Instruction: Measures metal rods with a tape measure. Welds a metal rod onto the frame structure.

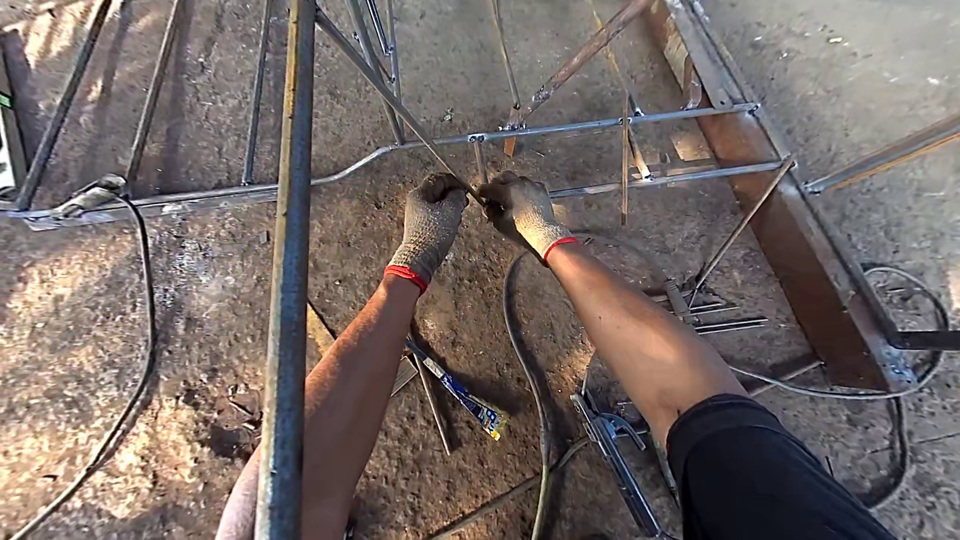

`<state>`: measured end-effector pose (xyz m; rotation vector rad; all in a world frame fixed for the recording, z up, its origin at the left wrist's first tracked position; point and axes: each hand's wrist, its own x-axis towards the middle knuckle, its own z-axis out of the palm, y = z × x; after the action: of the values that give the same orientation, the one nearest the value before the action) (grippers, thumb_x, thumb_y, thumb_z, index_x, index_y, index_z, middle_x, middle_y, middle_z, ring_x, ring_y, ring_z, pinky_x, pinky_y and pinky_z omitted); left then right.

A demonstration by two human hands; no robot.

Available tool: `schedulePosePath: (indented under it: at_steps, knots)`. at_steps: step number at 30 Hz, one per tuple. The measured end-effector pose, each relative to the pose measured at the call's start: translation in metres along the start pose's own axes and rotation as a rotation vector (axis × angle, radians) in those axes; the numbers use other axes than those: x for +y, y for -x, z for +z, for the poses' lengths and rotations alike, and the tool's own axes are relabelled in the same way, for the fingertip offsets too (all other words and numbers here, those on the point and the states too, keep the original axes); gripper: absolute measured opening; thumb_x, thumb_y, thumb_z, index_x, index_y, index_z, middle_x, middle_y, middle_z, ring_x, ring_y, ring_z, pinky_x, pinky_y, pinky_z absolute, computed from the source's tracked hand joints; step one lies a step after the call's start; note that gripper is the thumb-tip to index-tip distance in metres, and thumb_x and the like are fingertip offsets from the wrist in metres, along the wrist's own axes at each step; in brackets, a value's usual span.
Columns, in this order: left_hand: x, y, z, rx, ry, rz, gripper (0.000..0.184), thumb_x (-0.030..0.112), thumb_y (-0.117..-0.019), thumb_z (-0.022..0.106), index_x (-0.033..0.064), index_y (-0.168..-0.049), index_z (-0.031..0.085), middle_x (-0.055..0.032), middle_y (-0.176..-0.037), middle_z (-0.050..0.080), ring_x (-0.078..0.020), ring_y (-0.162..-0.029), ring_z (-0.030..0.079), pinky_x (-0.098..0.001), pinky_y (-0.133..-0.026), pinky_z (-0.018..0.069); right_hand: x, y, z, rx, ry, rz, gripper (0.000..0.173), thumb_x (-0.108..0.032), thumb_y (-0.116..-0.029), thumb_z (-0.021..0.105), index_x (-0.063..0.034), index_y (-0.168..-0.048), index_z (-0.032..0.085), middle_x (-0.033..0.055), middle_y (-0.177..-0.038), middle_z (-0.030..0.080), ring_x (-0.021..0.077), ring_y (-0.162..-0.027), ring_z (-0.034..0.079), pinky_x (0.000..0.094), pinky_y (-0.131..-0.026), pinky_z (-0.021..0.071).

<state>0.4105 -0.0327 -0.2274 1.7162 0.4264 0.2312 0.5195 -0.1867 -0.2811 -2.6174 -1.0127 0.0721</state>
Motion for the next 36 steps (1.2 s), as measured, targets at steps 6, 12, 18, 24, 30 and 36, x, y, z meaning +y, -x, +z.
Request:
schedulePosePath:
  at_steps: [6,12,18,24,30,36]
  knots:
    - [-0.002,-0.002,0.0014,0.01,-0.028,0.021,0.012,0.015,-0.1006,0.061,0.0076,-0.102,0.071,-0.0054,-0.096,0.075,-0.0183,-0.087,0.075,-0.0408,-0.076,0.0658,-0.001,-0.0093,-0.0009,-0.077,-0.114,0.093,0.025,-0.034,-0.0876,0.065,-0.0387,-0.11,0.075,-0.003,-0.11,0.071,0.0195,-0.099,0.069,0.057,-0.082,0.0541]
    - [0.0038,-0.0025,0.0043,0.04,-0.022,-0.011,0.019,0.02,-0.104,0.059,0.0058,-0.104,0.071,-0.0063,-0.098,0.076,-0.0192,-0.086,0.077,-0.0396,-0.075,0.0665,-0.0022,-0.0095,-0.0016,-0.079,-0.099,0.109,0.024,-0.036,-0.0892,0.063,-0.0388,-0.11,0.075,-0.0039,-0.105,0.074,0.0208,-0.097,0.07,0.0598,-0.082,0.0535]
    - [0.0028,-0.002,0.0048,0.047,-0.029,-0.006,0.021,0.022,-0.106,0.056,0.0056,-0.105,0.07,-0.0059,-0.096,0.076,-0.019,-0.085,0.077,-0.0397,-0.076,0.0668,-0.0046,-0.008,-0.0028,-0.069,-0.104,0.085,0.022,-0.033,-0.0896,0.064,-0.0343,-0.109,0.075,-0.0021,-0.105,0.073,0.0219,-0.098,0.07,0.0595,-0.081,0.0533]
    - [0.0014,-0.0038,0.0063,0.064,-0.025,-0.003,0.022,0.022,-0.1065,0.055,0.0058,-0.103,0.07,-0.0051,-0.094,0.077,-0.0178,-0.083,0.077,-0.0381,-0.075,0.0666,-0.0083,-0.0066,-0.0078,-0.079,-0.102,0.079,0.021,-0.031,-0.0898,0.064,-0.0325,-0.107,0.075,-0.0017,-0.105,0.073,0.0219,-0.097,0.069,0.058,-0.079,0.053]
    - [0.0021,-0.0039,0.0072,0.068,-0.036,-0.007,0.021,0.021,-0.1063,0.055,0.0067,-0.103,0.069,-0.0042,-0.093,0.077,-0.017,-0.084,0.076,-0.0369,-0.075,0.0662,-0.0049,-0.008,-0.003,-0.069,-0.093,0.069,0.021,-0.031,-0.0894,0.062,-0.0331,-0.106,0.074,-0.0009,-0.104,0.072,0.0221,-0.095,0.069,0.0593,-0.078,0.0519]
    - [0.0042,-0.0018,0.0073,0.055,-0.004,-0.043,0.021,0.021,-0.1063,0.055,0.0059,-0.105,0.069,-0.0054,-0.096,0.077,-0.0186,-0.083,0.077,-0.037,-0.074,0.0662,-0.0039,-0.0057,-0.0015,-0.062,-0.106,0.069,0.021,-0.032,-0.0902,0.063,-0.034,-0.108,0.075,-0.0018,-0.103,0.071,0.0208,-0.093,0.068,0.0578,-0.08,0.0525]
